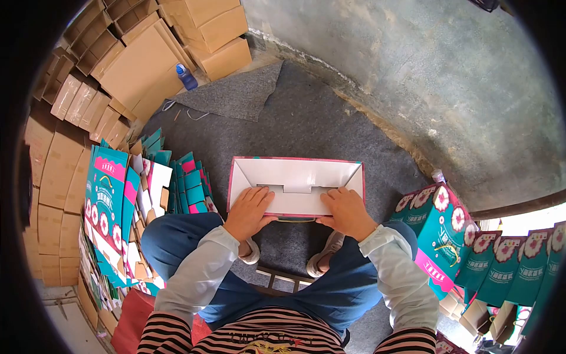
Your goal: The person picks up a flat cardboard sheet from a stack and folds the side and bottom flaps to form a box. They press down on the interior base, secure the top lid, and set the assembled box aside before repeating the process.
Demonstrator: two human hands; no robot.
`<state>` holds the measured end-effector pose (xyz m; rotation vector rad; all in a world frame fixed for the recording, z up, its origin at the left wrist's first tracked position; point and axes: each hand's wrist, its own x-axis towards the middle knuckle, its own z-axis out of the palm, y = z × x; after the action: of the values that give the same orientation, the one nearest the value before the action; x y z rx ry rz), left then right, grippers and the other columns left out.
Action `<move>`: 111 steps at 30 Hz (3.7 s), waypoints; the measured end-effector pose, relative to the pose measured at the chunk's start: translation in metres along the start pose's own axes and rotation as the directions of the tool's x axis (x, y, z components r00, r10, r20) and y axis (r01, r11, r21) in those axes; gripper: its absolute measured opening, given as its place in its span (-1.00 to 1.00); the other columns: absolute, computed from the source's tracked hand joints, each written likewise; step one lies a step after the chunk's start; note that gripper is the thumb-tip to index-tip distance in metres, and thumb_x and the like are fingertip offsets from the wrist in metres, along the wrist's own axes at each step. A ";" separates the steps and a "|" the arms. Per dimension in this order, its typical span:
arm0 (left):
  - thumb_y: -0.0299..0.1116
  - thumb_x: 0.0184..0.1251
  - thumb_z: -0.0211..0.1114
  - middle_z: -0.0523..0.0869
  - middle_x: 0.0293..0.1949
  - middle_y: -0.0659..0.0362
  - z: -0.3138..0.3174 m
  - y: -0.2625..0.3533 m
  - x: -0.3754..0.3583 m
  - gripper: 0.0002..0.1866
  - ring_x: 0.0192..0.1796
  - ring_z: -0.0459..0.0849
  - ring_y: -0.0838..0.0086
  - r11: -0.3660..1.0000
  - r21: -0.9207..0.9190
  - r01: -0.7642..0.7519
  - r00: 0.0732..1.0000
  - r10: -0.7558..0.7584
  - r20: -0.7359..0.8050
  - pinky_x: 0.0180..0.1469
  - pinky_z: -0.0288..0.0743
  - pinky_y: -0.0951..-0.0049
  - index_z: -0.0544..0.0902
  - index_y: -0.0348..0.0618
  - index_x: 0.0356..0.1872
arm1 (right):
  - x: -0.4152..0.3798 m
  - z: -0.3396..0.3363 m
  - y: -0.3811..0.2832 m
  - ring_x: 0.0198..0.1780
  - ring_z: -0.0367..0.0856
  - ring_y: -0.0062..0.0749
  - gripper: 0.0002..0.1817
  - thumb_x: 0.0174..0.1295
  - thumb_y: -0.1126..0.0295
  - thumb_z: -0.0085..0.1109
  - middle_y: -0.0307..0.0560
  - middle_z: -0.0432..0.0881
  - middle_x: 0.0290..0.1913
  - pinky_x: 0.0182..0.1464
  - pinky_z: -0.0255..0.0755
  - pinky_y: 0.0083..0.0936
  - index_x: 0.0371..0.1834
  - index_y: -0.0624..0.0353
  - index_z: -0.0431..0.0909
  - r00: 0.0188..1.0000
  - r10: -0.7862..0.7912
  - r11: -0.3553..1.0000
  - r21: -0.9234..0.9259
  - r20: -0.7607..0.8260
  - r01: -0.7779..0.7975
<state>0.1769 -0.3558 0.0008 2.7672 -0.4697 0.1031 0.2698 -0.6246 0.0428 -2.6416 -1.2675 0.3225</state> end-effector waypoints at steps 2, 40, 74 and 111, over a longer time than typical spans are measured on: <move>-0.07 0.06 0.38 0.43 0.23 -0.05 0.001 0.000 0.000 -0.31 0.29 0.35 0.07 1.000 -0.001 0.009 1.000 -0.009 -0.025 0.34 0.17 0.08 0.42 -0.25 0.17 | -0.001 0.001 -0.001 0.00 0.50 -0.07 -0.39 -0.09 0.10 0.41 0.01 0.54 -0.02 0.02 0.43 -0.27 0.02 0.17 0.50 0.998 -0.010 1.000 0.000 -0.060 0.010; 0.35 0.38 -0.19 0.56 0.13 0.11 -0.030 -0.084 -0.003 -0.25 0.16 0.52 0.37 -0.112 -0.990 0.082 0.712 -0.689 0.137 0.17 0.36 0.39 0.47 -0.13 0.20 | 0.006 0.049 0.124 0.19 0.44 -0.39 -0.48 0.40 0.05 -0.07 -0.14 0.50 0.15 0.23 0.30 -0.44 0.25 0.19 0.37 0.788 0.611 -0.134 0.991 0.071 0.015; 0.04 0.41 0.05 0.56 0.12 0.07 0.086 -0.103 -0.012 -0.42 0.14 0.53 0.32 -0.345 -0.886 0.309 0.588 -0.663 0.463 0.19 0.36 0.36 0.42 -0.19 0.26 | 0.032 0.086 0.150 -0.02 0.51 -0.38 -0.52 0.33 0.02 0.00 -0.12 0.59 -0.03 0.03 0.39 -0.45 0.11 0.15 0.51 0.836 0.355 0.008 0.893 0.418 -0.450; -0.23 0.23 0.14 0.62 -0.06 -0.11 0.020 -0.055 0.015 -0.64 0.01 0.58 -0.03 0.872 -0.214 0.440 0.891 -0.395 0.222 0.08 0.45 0.08 0.58 -0.18 -0.01 | 0.050 0.028 0.071 -0.09 0.62 -0.02 -0.70 0.09 0.42 0.10 0.09 0.64 -0.15 -0.07 0.51 -0.19 -0.09 0.17 0.62 0.995 0.015 0.997 0.077 0.096 -0.022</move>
<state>0.2097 -0.3181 -0.0329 2.5569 0.0877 -0.2847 0.3451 -0.6270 -0.0089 -2.6012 -1.2323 0.4958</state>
